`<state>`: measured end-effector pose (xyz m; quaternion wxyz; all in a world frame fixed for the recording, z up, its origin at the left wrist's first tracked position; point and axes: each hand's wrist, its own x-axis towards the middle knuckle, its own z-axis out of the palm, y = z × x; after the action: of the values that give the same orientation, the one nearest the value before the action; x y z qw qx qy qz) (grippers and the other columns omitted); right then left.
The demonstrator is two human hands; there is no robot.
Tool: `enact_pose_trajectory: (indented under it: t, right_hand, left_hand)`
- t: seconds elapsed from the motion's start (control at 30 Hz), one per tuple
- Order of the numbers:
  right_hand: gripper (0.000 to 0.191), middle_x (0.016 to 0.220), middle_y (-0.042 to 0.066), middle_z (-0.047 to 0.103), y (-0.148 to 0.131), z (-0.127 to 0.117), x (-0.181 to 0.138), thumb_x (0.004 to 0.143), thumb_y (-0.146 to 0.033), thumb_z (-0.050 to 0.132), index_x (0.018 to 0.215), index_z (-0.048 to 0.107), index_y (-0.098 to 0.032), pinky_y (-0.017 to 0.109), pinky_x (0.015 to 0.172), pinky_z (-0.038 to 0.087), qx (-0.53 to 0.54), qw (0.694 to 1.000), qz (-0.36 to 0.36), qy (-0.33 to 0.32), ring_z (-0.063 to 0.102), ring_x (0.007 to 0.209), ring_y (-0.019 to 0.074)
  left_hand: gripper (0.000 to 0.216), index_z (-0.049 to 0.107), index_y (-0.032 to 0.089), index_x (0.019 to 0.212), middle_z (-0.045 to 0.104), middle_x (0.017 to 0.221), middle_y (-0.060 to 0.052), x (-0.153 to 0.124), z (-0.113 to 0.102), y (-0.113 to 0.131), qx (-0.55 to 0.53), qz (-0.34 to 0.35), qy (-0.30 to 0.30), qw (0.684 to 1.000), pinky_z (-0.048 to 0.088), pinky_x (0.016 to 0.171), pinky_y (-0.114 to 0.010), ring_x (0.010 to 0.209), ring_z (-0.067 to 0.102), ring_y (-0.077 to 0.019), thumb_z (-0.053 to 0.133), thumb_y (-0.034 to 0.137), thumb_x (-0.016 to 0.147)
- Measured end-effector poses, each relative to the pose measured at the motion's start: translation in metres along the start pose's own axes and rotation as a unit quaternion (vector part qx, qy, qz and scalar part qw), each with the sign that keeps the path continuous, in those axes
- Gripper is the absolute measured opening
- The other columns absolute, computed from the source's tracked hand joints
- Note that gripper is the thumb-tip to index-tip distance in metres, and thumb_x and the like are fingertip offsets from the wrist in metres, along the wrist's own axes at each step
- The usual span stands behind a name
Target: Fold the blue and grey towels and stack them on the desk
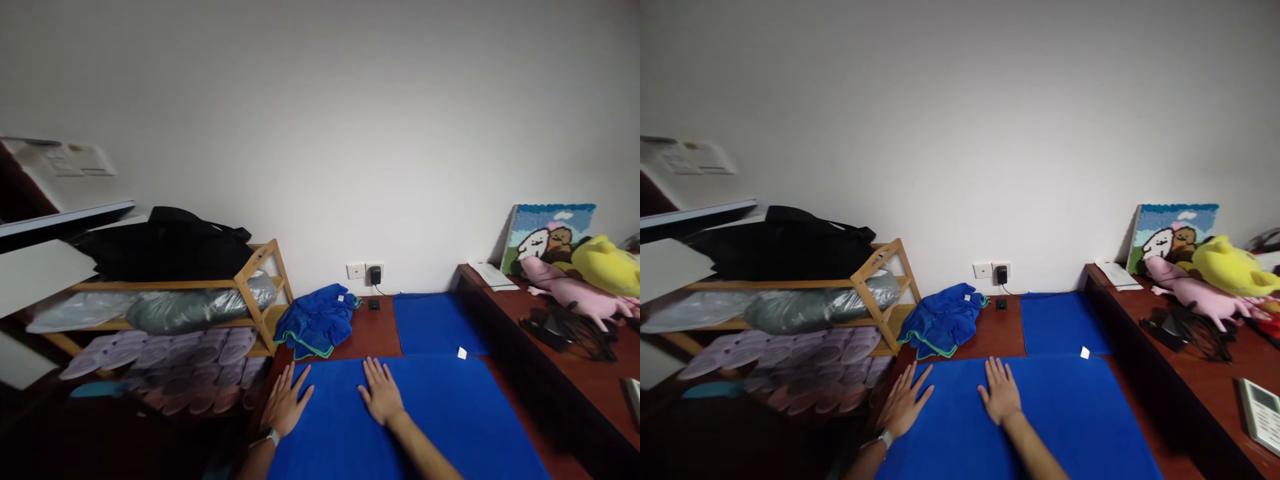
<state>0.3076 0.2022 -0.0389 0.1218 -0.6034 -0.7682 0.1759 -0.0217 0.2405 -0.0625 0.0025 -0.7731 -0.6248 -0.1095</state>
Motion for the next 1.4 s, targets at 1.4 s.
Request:
enact_pose_trajectory:
  t: [1.4]
  right_hand:
    - [0.065,0.167,0.007,0.015,-0.129,0.052,-0.033,0.106,-0.048,0.014,0.161,0.022,-0.014,0.050,0.129,0.007,0.097,0.993,-0.071,-0.015,0.007,0.157,0.0230]
  left_hand:
    - [0.057,0.022,0.038,0.160,0.028,0.167,0.002,-0.082,-0.005,0.022,0.020,0.071,-0.006,0.997,0.032,0.124,-0.047,0.153,0.029,-0.0215,0.035,0.045,0.105]
